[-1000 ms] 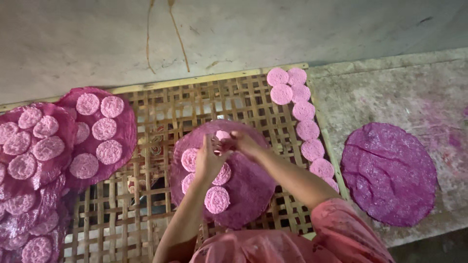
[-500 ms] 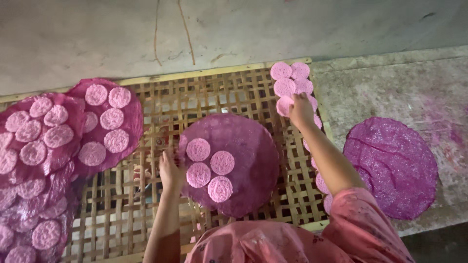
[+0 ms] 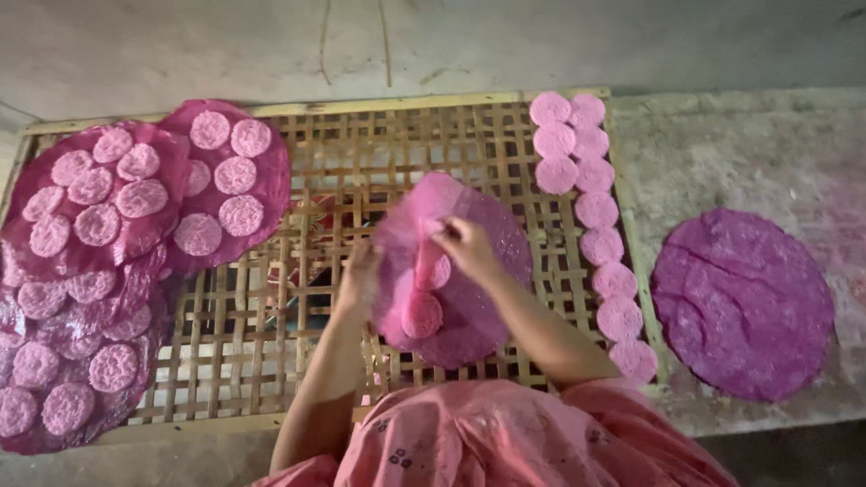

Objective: The person picks up round pink rice cakes one at a time from plastic-covered sheets and arranges them in neat rows on a bamboo drying tray. They occasionally peel plastic film off the cakes and reposition the plastic sheets between batches.

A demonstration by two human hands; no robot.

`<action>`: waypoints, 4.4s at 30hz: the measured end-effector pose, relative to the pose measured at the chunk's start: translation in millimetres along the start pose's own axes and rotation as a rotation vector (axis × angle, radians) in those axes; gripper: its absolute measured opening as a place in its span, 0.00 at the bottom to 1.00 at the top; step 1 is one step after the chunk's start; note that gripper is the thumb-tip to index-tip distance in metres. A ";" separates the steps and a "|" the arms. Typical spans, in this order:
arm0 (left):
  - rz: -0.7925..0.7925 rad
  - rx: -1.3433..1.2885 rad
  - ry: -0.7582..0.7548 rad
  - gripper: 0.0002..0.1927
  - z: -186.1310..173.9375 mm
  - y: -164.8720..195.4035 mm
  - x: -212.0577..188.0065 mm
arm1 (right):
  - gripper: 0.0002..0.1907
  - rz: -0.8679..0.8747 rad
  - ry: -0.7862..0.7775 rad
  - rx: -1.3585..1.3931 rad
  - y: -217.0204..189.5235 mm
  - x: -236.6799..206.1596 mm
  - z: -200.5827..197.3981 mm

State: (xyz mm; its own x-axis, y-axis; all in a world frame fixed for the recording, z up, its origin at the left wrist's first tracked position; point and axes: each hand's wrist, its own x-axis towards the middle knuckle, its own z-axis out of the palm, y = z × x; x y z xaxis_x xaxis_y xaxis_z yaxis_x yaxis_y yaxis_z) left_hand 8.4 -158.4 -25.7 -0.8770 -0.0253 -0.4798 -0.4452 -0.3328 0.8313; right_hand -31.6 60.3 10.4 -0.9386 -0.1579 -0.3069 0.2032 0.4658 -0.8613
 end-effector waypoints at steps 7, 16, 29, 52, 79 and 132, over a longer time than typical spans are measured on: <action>0.179 -0.053 0.266 0.26 -83.3 -13.5 3.4 | 0.18 -0.024 0.355 -0.161 96.0 22.7 -134.2; 0.353 1.393 0.141 0.28 -8.7 -14.0 0.6 | 0.24 -0.312 0.610 -0.792 90.1 11.5 -174.6; 0.082 1.287 -0.071 0.20 53.9 19.5 -48.1 | 0.26 0.285 -0.258 0.792 87.6 -35.6 32.7; 0.354 1.230 0.391 0.11 -95.1 -33.0 -61.5 | 0.27 -0.363 0.890 -1.119 80.1 -61.0 -120.6; 0.016 0.183 0.002 0.18 -197.4 -43.0 -88.1 | 0.24 -0.072 0.822 -0.784 69.7 -125.5 -41.5; 0.760 0.867 -0.487 0.29 212.8 -83.2 -183.9 | 0.14 -0.113 1.037 -0.363 167.3 -280.3 -312.6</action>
State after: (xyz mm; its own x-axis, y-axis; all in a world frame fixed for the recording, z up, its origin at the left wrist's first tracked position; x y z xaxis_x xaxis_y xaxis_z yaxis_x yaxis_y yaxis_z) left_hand 168.4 74.5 53.1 -0.8573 0.4738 0.2017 0.3924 0.3474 0.8517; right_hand 178.3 454.7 79.0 -0.7594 0.5123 0.4011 0.1672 0.7494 -0.6406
